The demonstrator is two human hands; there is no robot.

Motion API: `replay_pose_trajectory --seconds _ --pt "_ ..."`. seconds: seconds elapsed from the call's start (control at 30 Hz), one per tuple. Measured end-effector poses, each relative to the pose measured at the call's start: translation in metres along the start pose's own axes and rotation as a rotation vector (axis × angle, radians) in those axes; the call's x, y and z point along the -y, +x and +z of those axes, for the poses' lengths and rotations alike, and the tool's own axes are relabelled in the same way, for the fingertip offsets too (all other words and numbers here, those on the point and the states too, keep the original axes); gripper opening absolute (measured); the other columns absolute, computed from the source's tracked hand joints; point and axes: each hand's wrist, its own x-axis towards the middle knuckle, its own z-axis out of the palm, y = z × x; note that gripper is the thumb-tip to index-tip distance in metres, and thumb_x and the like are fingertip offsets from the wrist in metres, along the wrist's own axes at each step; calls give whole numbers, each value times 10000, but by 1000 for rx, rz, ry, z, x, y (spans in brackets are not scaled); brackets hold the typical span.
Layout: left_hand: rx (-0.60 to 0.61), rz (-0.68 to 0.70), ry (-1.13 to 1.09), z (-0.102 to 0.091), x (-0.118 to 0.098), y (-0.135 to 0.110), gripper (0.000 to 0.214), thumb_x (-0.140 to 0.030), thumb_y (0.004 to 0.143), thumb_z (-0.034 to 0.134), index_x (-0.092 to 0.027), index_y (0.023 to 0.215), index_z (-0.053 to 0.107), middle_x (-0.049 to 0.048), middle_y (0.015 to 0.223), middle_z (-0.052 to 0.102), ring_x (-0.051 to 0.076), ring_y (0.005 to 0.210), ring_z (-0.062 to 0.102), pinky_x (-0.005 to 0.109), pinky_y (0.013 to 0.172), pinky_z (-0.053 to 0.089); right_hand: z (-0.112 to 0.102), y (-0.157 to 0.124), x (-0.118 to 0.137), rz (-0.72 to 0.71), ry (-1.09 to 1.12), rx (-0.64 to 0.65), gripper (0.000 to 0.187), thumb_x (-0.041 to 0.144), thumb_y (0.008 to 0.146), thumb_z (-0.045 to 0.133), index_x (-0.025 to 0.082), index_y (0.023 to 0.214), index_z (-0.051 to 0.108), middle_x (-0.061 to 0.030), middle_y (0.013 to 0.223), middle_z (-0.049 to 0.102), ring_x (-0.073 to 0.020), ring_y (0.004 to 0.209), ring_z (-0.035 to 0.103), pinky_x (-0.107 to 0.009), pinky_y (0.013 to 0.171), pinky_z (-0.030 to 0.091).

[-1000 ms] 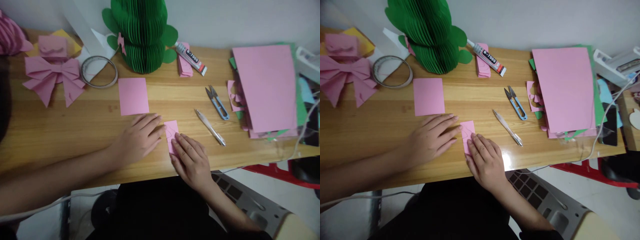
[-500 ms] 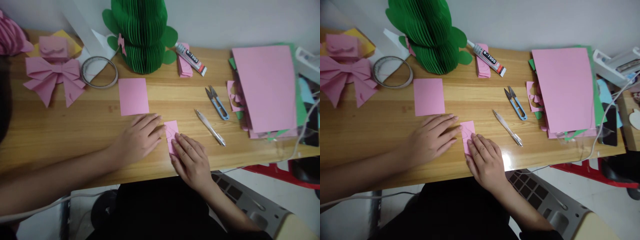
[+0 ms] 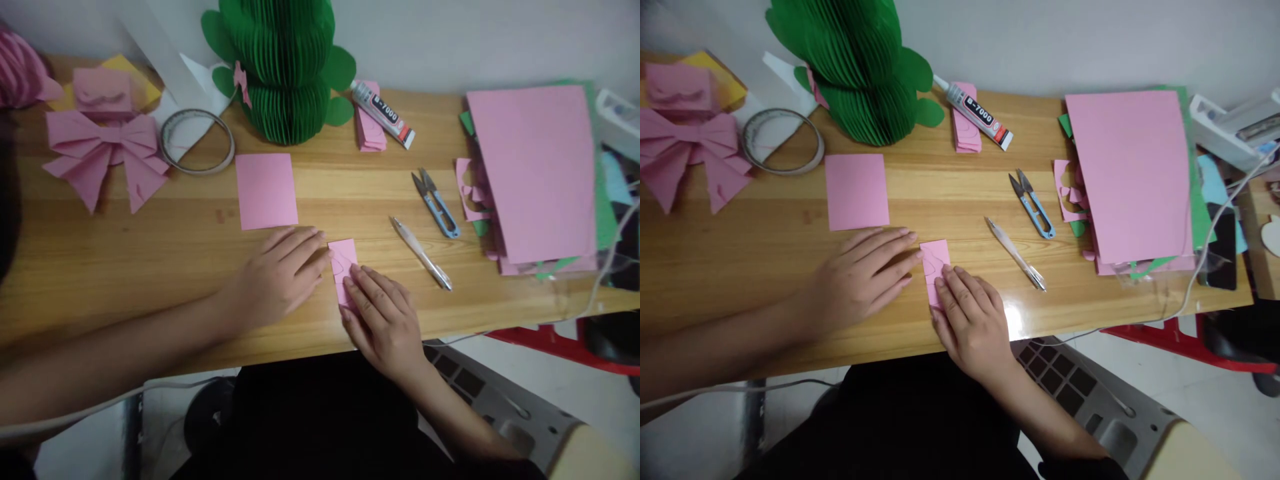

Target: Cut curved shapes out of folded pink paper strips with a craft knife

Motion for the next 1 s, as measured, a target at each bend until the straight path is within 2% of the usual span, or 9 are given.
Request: replay_pose_trajectory --seconds 0.1,0.2,0.57,0.73,0.9,1.0 --pt "-8 122 -68 0 0 -3 242 -197 962 527 -91 1130 664 135 1213 707 274 1183 632 431 1024 498 0 0 0 0 -1 -3 436 219 900 623 134 1326 588 -149 1268 690 -260 1198 637 -416 958 523" --pt "48 206 -133 2 0 -5 285 -253 995 464 -122 1154 660 121 1259 690 239 1228 606 411 1069 461 0 0 0 0 -5 -9 440 219 903 618 133 1333 584 -147 1257 696 -259 1192 640 -415 955 525" --pt "106 184 -162 2 -1 -3 328 -297 1012 421 -111 1090 679 122 1251 690 268 1196 615 402 1012 480 0 2 0 -8 -6 -7 331 209 890 626 77 1193 651 -177 1230 702 -269 1180 637 -415 943 530" --pt "162 194 -162 2 -1 -3 332 -341 1000 465 -113 1156 650 114 1318 654 281 1244 577 404 1010 465 0 1 0 5 45 0 352 195 889 618 96 1227 631 -181 1243 689 -279 1182 625 -440 933 541" --pt "174 189 -166 2 -2 -3 330 -377 986 498 -129 1139 653 119 1295 665 279 1251 567 409 1018 448 -5 7 -1 34 144 4 318 177 890 610 104 1199 631 -179 1217 678 -283 1158 621 -449 952 539" --pt "165 187 -163 3 -2 -4 321 -379 987 488 -139 1112 662 112 1306 659 284 1248 565 417 1037 428 -12 16 -15 94 113 -66 304 186 895 586 162 1196 620 -147 1177 673 -270 1088 639 -452 908 543"
